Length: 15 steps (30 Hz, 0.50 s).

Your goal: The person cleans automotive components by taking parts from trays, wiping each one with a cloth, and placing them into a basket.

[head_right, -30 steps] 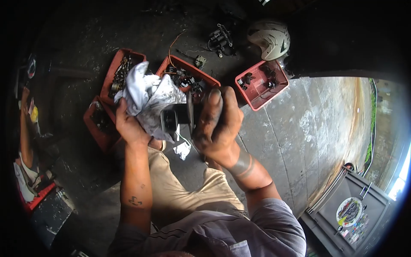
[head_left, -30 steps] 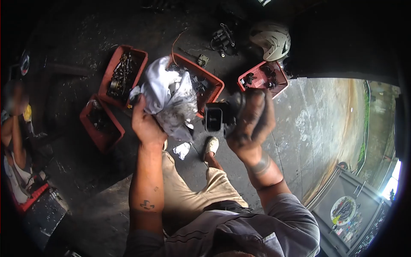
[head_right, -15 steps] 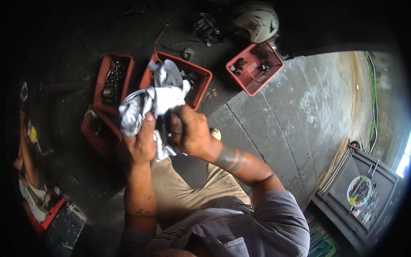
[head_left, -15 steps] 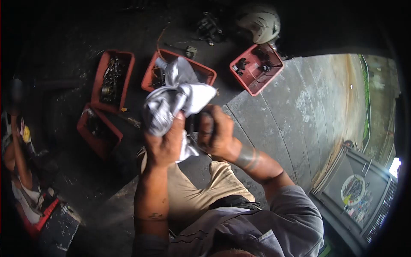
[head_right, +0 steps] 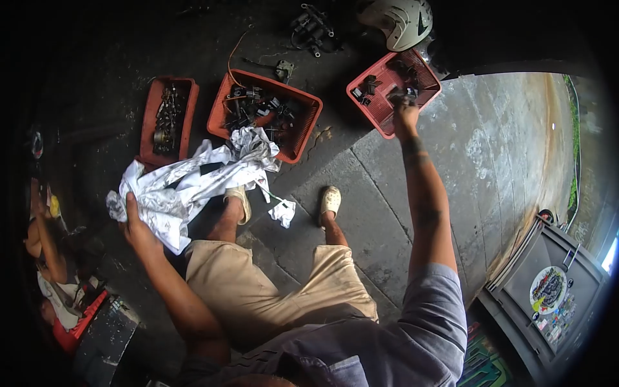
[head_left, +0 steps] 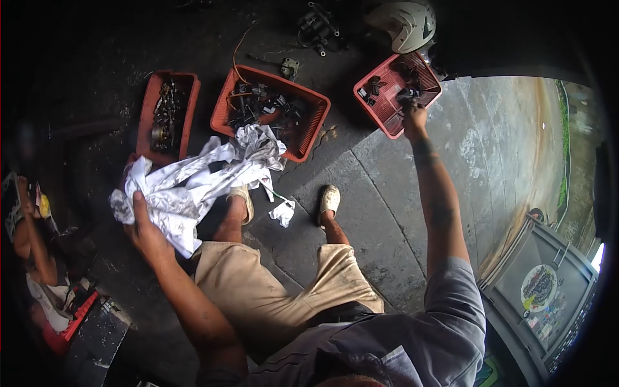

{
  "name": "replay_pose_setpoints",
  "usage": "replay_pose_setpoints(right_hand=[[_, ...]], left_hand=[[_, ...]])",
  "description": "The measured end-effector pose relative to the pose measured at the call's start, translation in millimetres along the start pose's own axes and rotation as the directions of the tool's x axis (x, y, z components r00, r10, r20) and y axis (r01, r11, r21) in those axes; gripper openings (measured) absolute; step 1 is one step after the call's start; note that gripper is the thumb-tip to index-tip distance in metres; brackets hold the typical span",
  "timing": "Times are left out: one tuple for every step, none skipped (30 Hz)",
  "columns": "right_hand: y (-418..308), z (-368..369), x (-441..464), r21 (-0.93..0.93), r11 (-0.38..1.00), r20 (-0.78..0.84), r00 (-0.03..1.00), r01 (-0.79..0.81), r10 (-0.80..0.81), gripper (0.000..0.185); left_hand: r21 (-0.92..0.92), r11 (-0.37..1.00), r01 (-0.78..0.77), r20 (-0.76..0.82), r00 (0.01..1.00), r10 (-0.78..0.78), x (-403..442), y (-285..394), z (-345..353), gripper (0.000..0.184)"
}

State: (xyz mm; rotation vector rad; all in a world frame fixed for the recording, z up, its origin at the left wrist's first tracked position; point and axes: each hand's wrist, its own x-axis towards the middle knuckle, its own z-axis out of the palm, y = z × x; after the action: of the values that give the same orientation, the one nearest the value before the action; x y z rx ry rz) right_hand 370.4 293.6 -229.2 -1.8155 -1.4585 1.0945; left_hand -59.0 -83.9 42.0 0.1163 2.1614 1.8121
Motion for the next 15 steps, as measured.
replay_pose_setpoints(right_hand=[[-2,-6,5,-0.048,0.999,-0.013,1.0,-0.001,0.0,0.036],[-5,-11,10,-0.097,0.995,-0.025,1.0,-0.001,-0.002,0.039],[-3,-4,18,-0.129,0.971,-0.232,0.958,-0.201,0.167,0.042],[2,2,19,-0.128,0.971,-0.226,0.959,-0.202,0.169,0.042],[7,8,20,-0.125,0.983,-0.267,0.959,-0.131,0.094,0.046],[10,18,19,-0.125,0.99,-0.306,0.952,-0.06,0.019,0.05],[17,30,18,-0.252,0.935,-0.233,0.923,0.248,-0.308,0.054],[22,39,15,-0.374,0.839,-0.015,0.902,0.396,-0.432,0.055],[-11,55,-16,-0.406,0.792,0.045,0.876,0.456,-0.481,0.045],[-4,71,-26,-0.299,0.703,0.19,0.763,0.645,-0.618,0.037],[-8,88,-50,-0.346,0.596,0.239,0.682,0.725,-0.691,0.034],[-35,98,-77,-0.426,0.495,0.486,0.653,0.758,-0.582,0.038],[-40,117,-97,-0.413,0.54,0.526,0.676,0.734,-0.516,0.037],[-56,129,-114,-0.386,0.407,0.639,0.558,0.828,-0.529,0.036],[-73,141,-128,-0.416,0.379,0.721,0.554,0.826,-0.416,0.034]], left_hand=[[0.005,1.0,0.0,0.004,1.0,0.0,0,-7,-8,0.058],[0.09,0.996,0.026,-0.02,1.0,-0.025,0,-15,-15,0.059],[0.172,0.984,0.053,-0.047,0.998,-0.046,2,-16,-13,0.06],[0.176,0.983,0.052,-0.052,0.998,-0.044,1,-17,-13,0.06],[0.179,0.976,0.126,-0.08,0.99,-0.113,-3,-17,-13,0.061],[0.179,0.964,0.199,-0.111,0.977,-0.181,-5,-16,-13,0.062],[0.161,0.968,0.191,-0.097,0.979,-0.178,-5,-20,-16,0.061],[0.136,0.984,0.115,-0.043,0.993,-0.111,-9,-21,-13,0.059],[0.2,0.973,0.117,0.026,0.992,-0.124,-9,-24,-16,0.058],[0.259,0.96,0.111,0.094,0.986,-0.139,-9,-26,-18,0.056],[0.397,0.906,0.146,0.227,0.941,-0.251,-11,-20,-17,0.052],[0.55,0.808,0.212,0.272,0.869,-0.413,-11,-15,-15,0.048],[0.524,0.843,0.121,0.42,0.825,-0.379,-14,-19,-12,0.048],[0.484,0.875,0.03,0.561,0.757,-0.336,-18,-22,-6,0.048],[0.6,0.8,-0.021,0.551,0.736,-0.394,-23,-20,2,0.051]])
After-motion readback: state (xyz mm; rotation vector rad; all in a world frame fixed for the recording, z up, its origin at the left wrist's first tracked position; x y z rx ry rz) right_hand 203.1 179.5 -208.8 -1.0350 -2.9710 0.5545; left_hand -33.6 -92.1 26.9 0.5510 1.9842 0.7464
